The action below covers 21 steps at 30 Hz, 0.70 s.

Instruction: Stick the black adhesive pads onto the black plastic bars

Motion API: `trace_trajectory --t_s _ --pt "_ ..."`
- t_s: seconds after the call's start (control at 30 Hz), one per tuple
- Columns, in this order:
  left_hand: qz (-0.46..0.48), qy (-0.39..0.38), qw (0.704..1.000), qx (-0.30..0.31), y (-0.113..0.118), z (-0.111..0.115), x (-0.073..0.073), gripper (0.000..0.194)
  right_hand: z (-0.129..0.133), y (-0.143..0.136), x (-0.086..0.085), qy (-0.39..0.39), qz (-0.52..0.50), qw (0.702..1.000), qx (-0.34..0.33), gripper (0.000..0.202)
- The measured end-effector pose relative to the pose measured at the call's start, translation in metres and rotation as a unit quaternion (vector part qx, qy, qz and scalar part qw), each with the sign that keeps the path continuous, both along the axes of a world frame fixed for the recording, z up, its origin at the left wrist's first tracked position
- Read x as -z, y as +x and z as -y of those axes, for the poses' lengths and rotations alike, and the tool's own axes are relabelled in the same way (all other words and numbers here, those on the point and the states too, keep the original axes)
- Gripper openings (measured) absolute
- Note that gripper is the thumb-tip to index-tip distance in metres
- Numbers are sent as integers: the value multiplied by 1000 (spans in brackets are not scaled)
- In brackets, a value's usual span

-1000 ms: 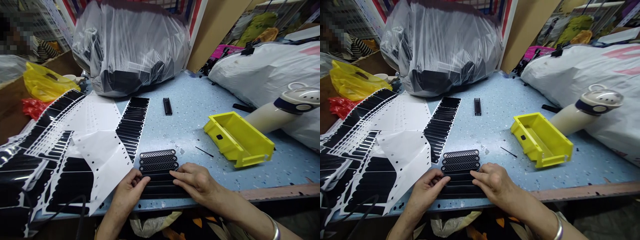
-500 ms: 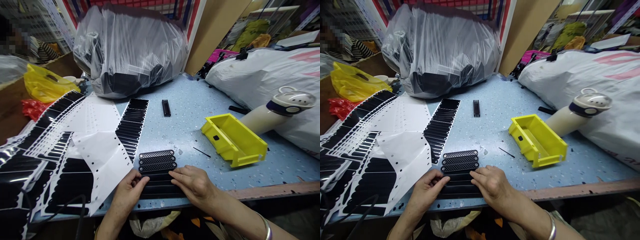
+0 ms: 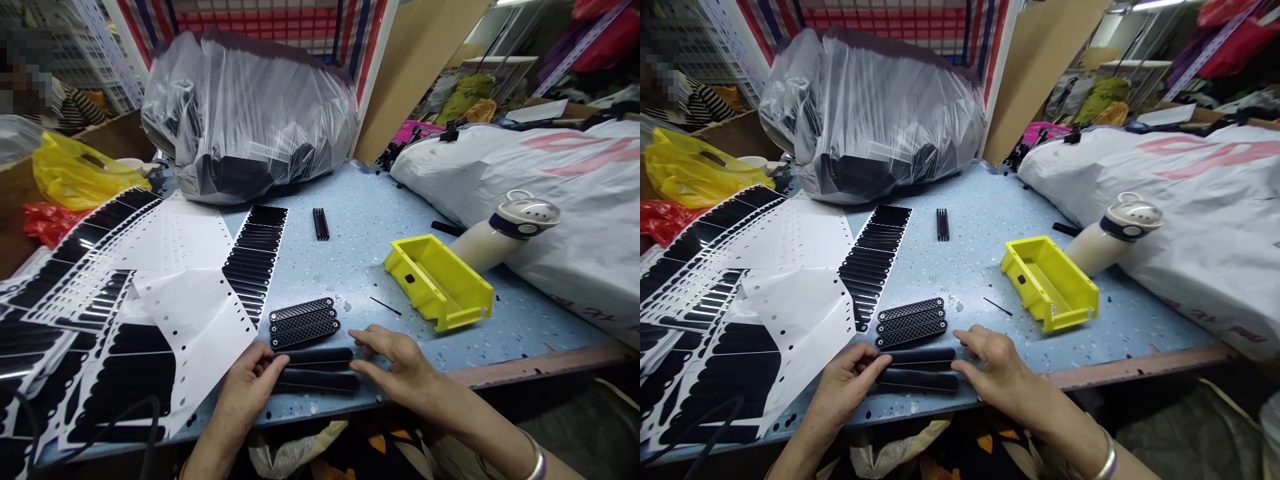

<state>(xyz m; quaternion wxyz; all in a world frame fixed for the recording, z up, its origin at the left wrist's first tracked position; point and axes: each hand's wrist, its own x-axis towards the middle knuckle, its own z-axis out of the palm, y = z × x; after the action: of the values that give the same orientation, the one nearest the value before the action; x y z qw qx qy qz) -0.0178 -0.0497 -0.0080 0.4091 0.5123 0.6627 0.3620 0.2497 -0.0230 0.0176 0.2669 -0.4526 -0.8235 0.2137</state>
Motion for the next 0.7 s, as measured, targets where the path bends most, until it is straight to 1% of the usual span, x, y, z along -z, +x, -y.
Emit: trace_trajectory --t_s 0.13,0.27,0.37,0.53,0.7 --pt "-4 1 1000 3 0 0 1 36 3 3 3 -29 10 1000 6 22" --pt "-8 5 1000 5 0 0 1 35 6 -6 1 -43 8 999 -12 20" --pt "-9 8 1000 5 -1 0 2 36 3 -10 0 -53 26 998 -13 15" --pt "-11 4 1000 4 -1 0 3 37 -2 -15 -1 -42 11 999 -28 12" --pt "-16 0 1000 5 0 0 2 37 -2 -18 -2 -28 20 999 -18 12"
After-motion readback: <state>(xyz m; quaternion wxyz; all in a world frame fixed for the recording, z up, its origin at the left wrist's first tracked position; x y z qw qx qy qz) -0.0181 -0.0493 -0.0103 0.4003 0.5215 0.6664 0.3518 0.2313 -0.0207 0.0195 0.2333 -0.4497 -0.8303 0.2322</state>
